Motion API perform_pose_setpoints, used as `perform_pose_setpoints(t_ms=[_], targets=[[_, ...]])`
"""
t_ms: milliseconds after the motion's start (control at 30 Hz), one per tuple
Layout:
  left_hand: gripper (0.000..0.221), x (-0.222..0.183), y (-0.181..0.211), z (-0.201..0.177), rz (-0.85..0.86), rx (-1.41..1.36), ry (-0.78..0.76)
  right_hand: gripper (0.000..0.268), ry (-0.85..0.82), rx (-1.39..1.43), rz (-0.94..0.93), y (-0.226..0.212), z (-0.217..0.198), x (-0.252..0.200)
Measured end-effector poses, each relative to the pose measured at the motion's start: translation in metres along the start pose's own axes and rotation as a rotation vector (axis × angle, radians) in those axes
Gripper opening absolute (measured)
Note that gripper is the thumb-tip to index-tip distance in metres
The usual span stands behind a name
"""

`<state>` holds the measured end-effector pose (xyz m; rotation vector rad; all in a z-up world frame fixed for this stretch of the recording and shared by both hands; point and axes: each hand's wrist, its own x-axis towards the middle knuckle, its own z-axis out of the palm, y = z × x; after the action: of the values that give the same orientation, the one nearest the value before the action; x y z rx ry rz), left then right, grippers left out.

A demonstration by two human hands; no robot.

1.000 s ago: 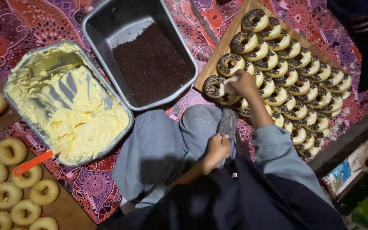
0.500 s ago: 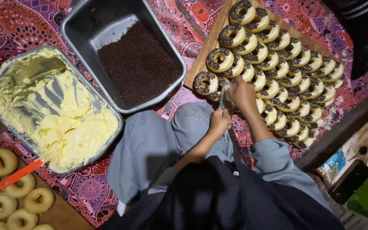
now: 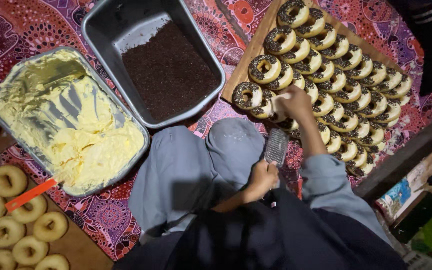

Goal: The person dips donuts into a yellow cream and then into a dark crumb topping, placing them on a wooden board. They then use a grater to sprinkle white shavings over the finished donuts.

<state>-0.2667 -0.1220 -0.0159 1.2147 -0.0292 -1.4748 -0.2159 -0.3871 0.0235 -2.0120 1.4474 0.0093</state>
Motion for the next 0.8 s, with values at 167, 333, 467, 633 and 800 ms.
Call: perform_pose_setpoints(t_ms=[167,333,467,633,800], targets=[[0.030,0.072,0.003,0.018,0.072,-0.070,-0.023,0.036,0.044,0.012,0.017,0.015,-0.045,-0.035],[0.022,0.133,0.000,0.023,0.079,-0.161,-0.059,0.030,0.172,-0.196,-0.199,0.019,-0.024,-0.047],[0.015,0.122,-0.007,0.021,0.028,-0.224,-0.104,0.017,0.263,-0.243,-0.256,0.025,0.005,-0.036],[0.020,0.087,-0.001,0.021,-0.003,-0.154,-0.037,0.013,0.255,-0.256,-0.245,0.028,0.018,-0.022],[0.039,0.010,-0.010,0.014,0.162,0.263,0.022,0.029,0.044,-0.011,0.139,0.023,-0.009,-0.015]])
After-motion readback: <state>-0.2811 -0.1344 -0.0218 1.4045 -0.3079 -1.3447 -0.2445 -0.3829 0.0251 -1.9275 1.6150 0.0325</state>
